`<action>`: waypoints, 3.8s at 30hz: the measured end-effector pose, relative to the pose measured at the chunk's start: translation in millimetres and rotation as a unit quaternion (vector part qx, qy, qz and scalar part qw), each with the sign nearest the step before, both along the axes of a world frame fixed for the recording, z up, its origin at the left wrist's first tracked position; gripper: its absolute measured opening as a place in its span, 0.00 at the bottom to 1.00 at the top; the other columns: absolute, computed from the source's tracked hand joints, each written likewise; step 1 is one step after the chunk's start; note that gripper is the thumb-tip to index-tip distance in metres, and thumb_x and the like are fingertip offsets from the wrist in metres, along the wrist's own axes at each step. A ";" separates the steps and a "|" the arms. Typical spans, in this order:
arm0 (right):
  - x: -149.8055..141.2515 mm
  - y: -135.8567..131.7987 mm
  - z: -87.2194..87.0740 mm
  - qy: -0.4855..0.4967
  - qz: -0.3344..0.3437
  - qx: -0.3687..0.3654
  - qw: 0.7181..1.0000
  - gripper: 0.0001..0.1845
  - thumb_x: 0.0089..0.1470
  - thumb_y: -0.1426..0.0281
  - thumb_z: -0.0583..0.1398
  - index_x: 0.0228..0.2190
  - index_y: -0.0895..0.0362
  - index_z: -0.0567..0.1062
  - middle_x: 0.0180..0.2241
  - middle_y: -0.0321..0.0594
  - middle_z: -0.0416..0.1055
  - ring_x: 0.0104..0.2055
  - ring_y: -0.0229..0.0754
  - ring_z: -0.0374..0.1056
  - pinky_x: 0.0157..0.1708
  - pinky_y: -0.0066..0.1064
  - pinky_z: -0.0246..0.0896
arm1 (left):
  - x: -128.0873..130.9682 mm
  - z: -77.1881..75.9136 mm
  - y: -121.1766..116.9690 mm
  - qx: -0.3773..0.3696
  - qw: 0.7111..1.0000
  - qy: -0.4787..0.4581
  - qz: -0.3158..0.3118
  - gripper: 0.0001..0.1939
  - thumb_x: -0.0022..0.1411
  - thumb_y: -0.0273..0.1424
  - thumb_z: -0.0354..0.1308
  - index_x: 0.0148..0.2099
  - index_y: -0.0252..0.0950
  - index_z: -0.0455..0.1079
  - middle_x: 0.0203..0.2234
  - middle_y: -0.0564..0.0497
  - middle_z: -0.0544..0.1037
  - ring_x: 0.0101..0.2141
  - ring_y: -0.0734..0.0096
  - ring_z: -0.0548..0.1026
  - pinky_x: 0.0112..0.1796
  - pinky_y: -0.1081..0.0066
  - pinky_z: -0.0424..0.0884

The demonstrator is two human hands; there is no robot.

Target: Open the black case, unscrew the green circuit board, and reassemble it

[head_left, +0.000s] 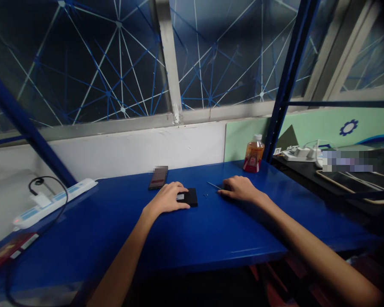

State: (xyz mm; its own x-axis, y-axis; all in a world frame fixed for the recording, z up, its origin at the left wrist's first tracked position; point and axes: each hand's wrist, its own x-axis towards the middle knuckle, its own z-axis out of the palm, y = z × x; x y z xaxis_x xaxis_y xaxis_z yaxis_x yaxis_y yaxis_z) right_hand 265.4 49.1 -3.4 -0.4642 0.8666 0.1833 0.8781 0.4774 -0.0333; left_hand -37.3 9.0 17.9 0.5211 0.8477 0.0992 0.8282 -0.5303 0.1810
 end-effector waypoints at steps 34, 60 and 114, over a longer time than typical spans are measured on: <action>-91.8 -21.8 -7.0 0.035 0.270 0.085 0.959 0.26 0.58 0.54 0.54 0.49 0.59 0.73 0.45 0.52 0.70 0.46 0.51 0.67 0.47 0.43 0.60 | -38.0 -50.2 -38.2 0.225 0.972 -0.017 0.064 0.23 0.61 0.44 0.56 0.55 0.40 0.68 0.54 0.42 0.71 0.55 0.53 0.67 0.52 0.51 0.59; -88.1 -29.5 -11.7 0.061 0.263 0.083 0.959 0.31 0.55 0.53 0.57 0.51 0.64 0.70 0.52 0.58 0.66 0.51 0.56 0.65 0.51 0.48 0.58 | -39.5 -44.7 -39.5 0.195 0.977 -0.026 0.087 0.30 0.57 0.52 0.56 0.55 0.39 0.68 0.55 0.42 0.70 0.55 0.51 0.66 0.55 0.49 0.54; -81.8 -32.6 -5.2 0.053 0.274 0.001 0.960 0.42 0.49 0.47 0.59 0.56 0.63 0.65 0.60 0.62 0.57 0.61 0.62 0.55 0.58 0.55 0.49 | -39.0 -42.4 -46.7 0.148 0.987 -0.010 0.067 0.34 0.52 0.58 0.55 0.51 0.38 0.63 0.57 0.37 0.66 0.59 0.44 0.59 0.56 0.40 0.48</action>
